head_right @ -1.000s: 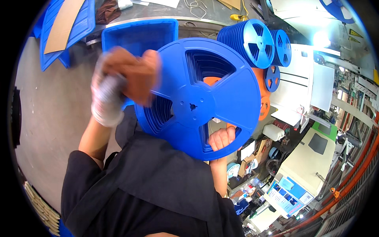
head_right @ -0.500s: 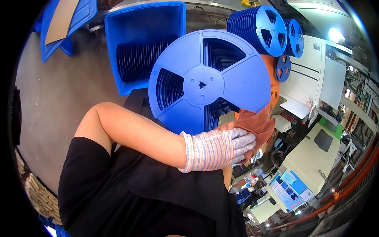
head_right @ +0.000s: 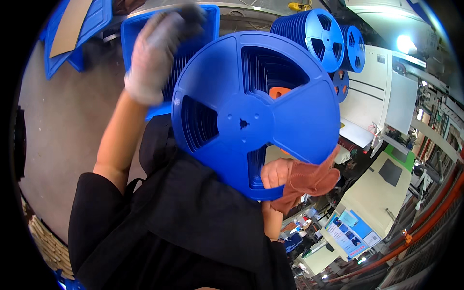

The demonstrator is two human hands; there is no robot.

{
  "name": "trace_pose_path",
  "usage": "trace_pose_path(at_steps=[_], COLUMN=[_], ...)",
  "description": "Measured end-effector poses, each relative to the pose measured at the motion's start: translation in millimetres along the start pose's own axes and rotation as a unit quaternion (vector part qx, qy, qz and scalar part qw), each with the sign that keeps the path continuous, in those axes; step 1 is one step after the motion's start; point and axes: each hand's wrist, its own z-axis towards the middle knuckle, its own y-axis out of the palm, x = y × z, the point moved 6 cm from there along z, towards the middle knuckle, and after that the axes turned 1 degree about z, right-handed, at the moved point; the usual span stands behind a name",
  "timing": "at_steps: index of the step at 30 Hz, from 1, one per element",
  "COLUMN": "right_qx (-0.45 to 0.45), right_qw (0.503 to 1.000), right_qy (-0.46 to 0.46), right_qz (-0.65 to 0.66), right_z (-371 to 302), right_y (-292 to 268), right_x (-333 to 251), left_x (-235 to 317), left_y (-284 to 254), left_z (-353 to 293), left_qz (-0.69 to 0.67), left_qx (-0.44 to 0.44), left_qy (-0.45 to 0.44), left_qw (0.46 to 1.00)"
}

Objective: The person repeatedly wipes blue plastic reel-like objects with a brown cloth. They pick up each object from a blue bin, wipe it thoroughly, and place it into a stack on the table. The task is performed one item at a time in a repetitive cycle.

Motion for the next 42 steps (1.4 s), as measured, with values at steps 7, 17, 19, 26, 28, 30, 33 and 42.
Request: trace_pose_path(at_steps=[7,17,19,26,28,30,33,42], right_qx=[0.000,0.019,0.024,0.045,0.058,0.067,-0.059,-0.064], right_qw=[0.998,0.996,0.995,0.993,0.993,0.993,0.994,0.994], right_qy=[0.059,0.066,0.067,0.067,0.065,0.072,0.088,0.089], right_qz=[-0.024,-0.060,-0.065,-0.080,-0.083,-0.065,-0.030,-0.025], right_z=[7.9,9.7,11.1,12.7,15.6,17.7,21.1,15.4], right_y=[12.1,17.7,18.9,23.0,23.5,30.1,24.9,21.5], right_x=[15.6,14.3,14.0,12.0,12.7,18.2,16.2,16.0], left_x=[-104.4,-89.2,-88.2,-96.4,-99.5,-101.7,-102.3,-110.0], left_y=[13.4,43.9,40.3,32.0,31.0,29.7,33.3,26.6], left_z=[95.3,92.7,97.3,110.7,108.3,106.8,108.6,104.9], left_qz=[0.361,0.088,0.112,0.143,0.152,0.159,0.166,0.189], left_qx=[-0.351,-0.355,-0.351,-0.353,-0.357,-0.361,-0.372,-0.389], left_qy=[0.129,-0.232,-0.223,-0.233,-0.235,-0.233,-0.227,-0.224], left_qw=[0.855,0.901,0.902,0.895,0.891,0.889,0.884,0.873])
